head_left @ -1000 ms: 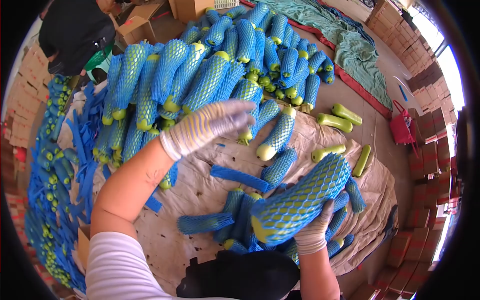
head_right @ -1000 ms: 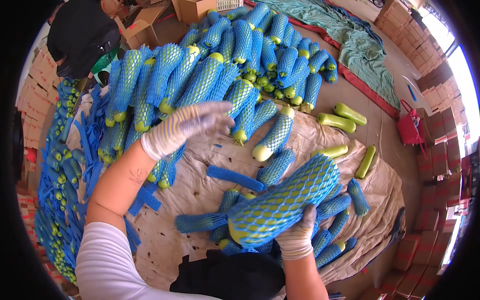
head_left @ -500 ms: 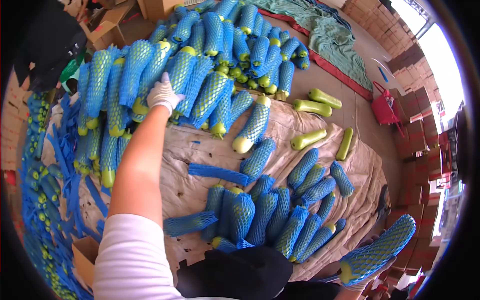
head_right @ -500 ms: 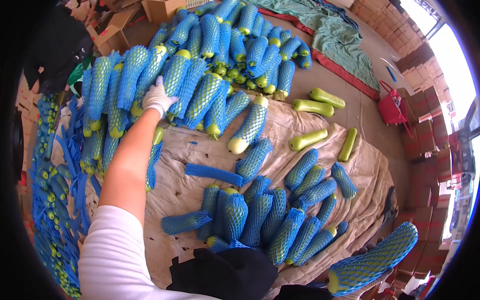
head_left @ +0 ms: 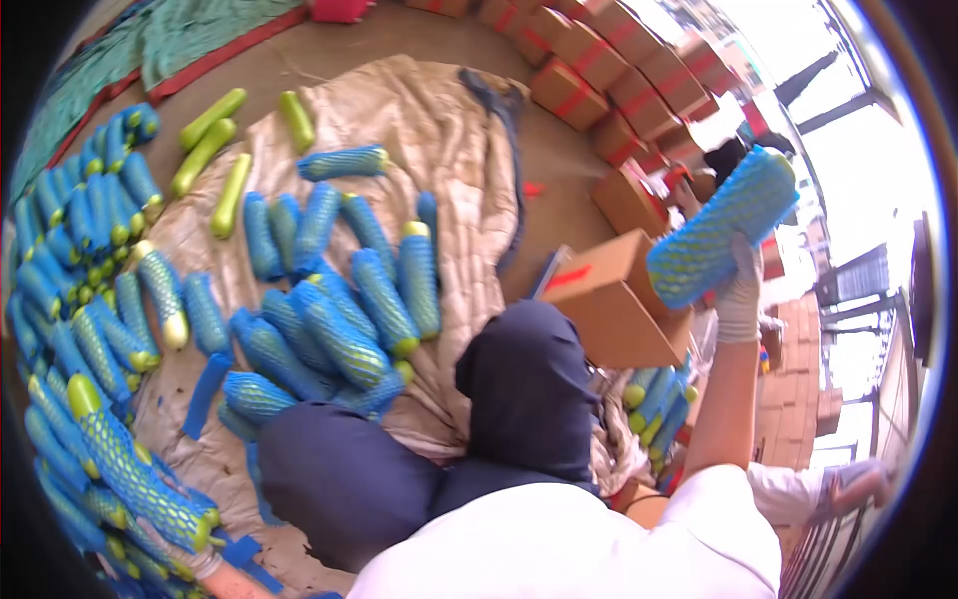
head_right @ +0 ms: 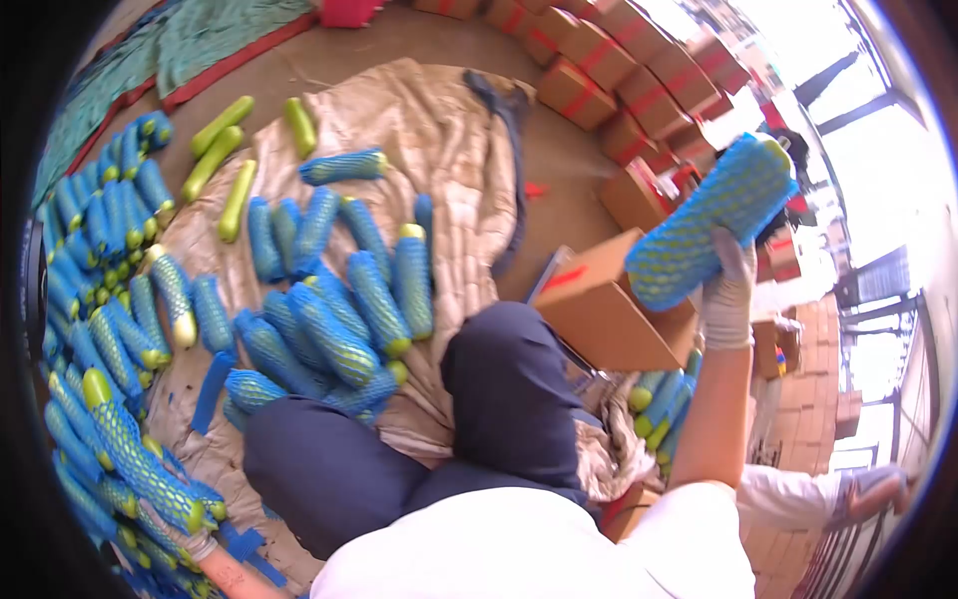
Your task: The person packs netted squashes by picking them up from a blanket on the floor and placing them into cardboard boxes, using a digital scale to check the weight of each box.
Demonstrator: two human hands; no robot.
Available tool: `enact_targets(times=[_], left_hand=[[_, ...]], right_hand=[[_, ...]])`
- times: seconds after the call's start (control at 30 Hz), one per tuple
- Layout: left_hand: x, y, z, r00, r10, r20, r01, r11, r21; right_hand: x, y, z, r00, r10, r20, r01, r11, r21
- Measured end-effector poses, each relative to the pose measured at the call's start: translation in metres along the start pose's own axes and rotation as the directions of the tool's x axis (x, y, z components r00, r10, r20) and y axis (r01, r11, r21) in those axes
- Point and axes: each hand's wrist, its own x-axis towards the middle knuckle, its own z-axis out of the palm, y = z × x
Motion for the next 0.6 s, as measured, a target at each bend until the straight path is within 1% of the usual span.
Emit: enact_targets(times=[0.07,0.1,0.17,0.2,0.23,0.27,0.3,0.33,0.37,0.4,0.43,0.47,0.5,0.57,0.6], left_hand=[[-0.021,-0.008,0.029,0.983,-0.027,0.183,-0.023,0.964,0.265],[-0.031,-0.009,0.038,0.966,-0.05,0.255,-0.038,0.944,0.329],[-0.044,-0.016,0.061,0.934,-0.101,0.344,-0.052,0.912,0.408],[-0.05,-0.023,0.075,0.92,-0.135,0.368,-0.045,0.897,0.44],[-0.055,-0.03,0.087,0.904,-0.166,0.393,-0.045,0.88,0.474],[-0.059,-0.037,0.099,0.886,-0.201,0.417,-0.043,0.861,0.506],[-0.062,-0.046,0.111,0.866,-0.232,0.443,-0.049,0.843,0.536],[-0.063,-0.055,0.122,0.844,-0.267,0.464,-0.051,0.823,0.566],[-0.061,-0.064,0.131,0.823,-0.294,0.486,-0.059,0.806,0.589],[-0.059,-0.076,0.142,0.807,-0.323,0.495,-0.06,0.789,0.612],[-0.057,-0.089,0.151,0.782,-0.347,0.517,-0.067,0.779,0.624],[-0.057,-0.098,0.163,0.842,-0.35,0.41,0.017,0.777,0.63],[-0.058,-0.114,0.173,0.842,-0.351,0.41,0.008,0.768,0.64],[-0.062,-0.159,0.193,0.862,-0.24,0.446,-0.127,0.75,0.649],[-0.064,-0.178,0.207,0.809,-0.373,0.455,-0.044,0.733,0.679]], right_hand=[[-0.002,-0.005,-0.033,0.992,-0.087,0.093,0.107,0.966,-0.237],[-0.001,0.001,-0.06,0.994,-0.094,0.062,0.106,0.967,-0.232],[-0.003,0.028,-0.114,1.0,-0.021,-0.005,0.015,0.841,-0.54],[-0.006,0.039,-0.132,0.999,-0.015,-0.032,-0.004,0.85,-0.526],[-0.008,0.05,-0.145,0.992,0.124,0.023,-0.072,0.711,-0.699],[-0.006,0.066,-0.161,0.961,0.27,0.053,-0.104,0.534,-0.839],[-0.004,0.083,-0.174,0.916,0.396,0.07,-0.087,0.364,-0.927],[-0.002,0.1,-0.187,0.853,0.515,0.086,-0.018,0.194,-0.981],[0.0,0.098,-0.174,0.788,0.614,0.052,0.032,0.043,-0.999],[0.004,0.117,-0.178,0.749,0.659,0.063,0.135,-0.059,-0.989],[0.008,0.138,-0.183,0.708,0.704,0.06,0.172,-0.088,-0.981],[0.011,0.16,-0.187,0.659,0.751,0.04,0.188,-0.114,-0.976],[0.013,0.181,-0.192,0.595,0.803,0.044,0.207,-0.101,-0.973],[0.009,0.229,-0.21,0.542,0.84,0.034,0.063,0.0,-0.998],[0.005,0.24,-0.215,0.537,0.843,0.039,0.055,0.011,-0.998]])
